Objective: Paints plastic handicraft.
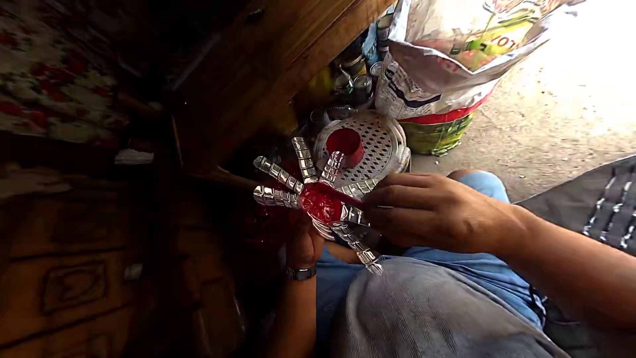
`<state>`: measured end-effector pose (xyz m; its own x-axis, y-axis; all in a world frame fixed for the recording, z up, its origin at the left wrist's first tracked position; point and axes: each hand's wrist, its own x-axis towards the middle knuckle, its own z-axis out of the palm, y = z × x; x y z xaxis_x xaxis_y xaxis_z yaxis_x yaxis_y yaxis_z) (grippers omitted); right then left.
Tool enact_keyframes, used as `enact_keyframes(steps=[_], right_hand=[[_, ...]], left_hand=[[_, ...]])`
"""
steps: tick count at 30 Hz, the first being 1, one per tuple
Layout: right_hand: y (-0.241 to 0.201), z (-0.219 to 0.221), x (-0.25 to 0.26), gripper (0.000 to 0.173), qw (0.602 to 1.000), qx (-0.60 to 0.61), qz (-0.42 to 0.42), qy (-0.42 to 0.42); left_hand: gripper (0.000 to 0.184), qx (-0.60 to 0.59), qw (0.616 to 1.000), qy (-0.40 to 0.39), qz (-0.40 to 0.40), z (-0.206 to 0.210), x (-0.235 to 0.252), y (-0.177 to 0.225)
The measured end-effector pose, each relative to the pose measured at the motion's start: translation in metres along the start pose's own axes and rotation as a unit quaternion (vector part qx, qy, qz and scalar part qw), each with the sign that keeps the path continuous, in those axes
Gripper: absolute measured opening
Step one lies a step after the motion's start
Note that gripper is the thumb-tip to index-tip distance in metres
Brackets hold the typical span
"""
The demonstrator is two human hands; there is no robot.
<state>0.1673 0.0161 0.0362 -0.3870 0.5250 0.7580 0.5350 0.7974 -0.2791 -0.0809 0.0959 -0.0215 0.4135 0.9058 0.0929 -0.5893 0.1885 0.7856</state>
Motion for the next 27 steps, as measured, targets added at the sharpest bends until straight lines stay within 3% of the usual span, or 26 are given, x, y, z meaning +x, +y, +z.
enact_keyframes(steps=[7, 23, 27], right_hand=[[0.006, -0.001, 0.001, 0.016, 1.000, -0.009, -0.012, -0.009], [0.007, -0.008, 0.007, 0.018, 1.000, -0.004, -0.021, -0.020], [0.009, -0.008, 0.006, 0.016, 0.999, -0.024, -0.038, -0.010]], left_hand=[[0.039, -0.020, 0.998, 0.056, -0.035, 0.012, 0.003, 0.004], [0.031, -0.035, 0.999, 0.023, -0.032, 0.010, 0.002, 0.002], [0.040, -0.031, 0.999, 0.019, -0.037, 0.006, 0.004, 0.004]])
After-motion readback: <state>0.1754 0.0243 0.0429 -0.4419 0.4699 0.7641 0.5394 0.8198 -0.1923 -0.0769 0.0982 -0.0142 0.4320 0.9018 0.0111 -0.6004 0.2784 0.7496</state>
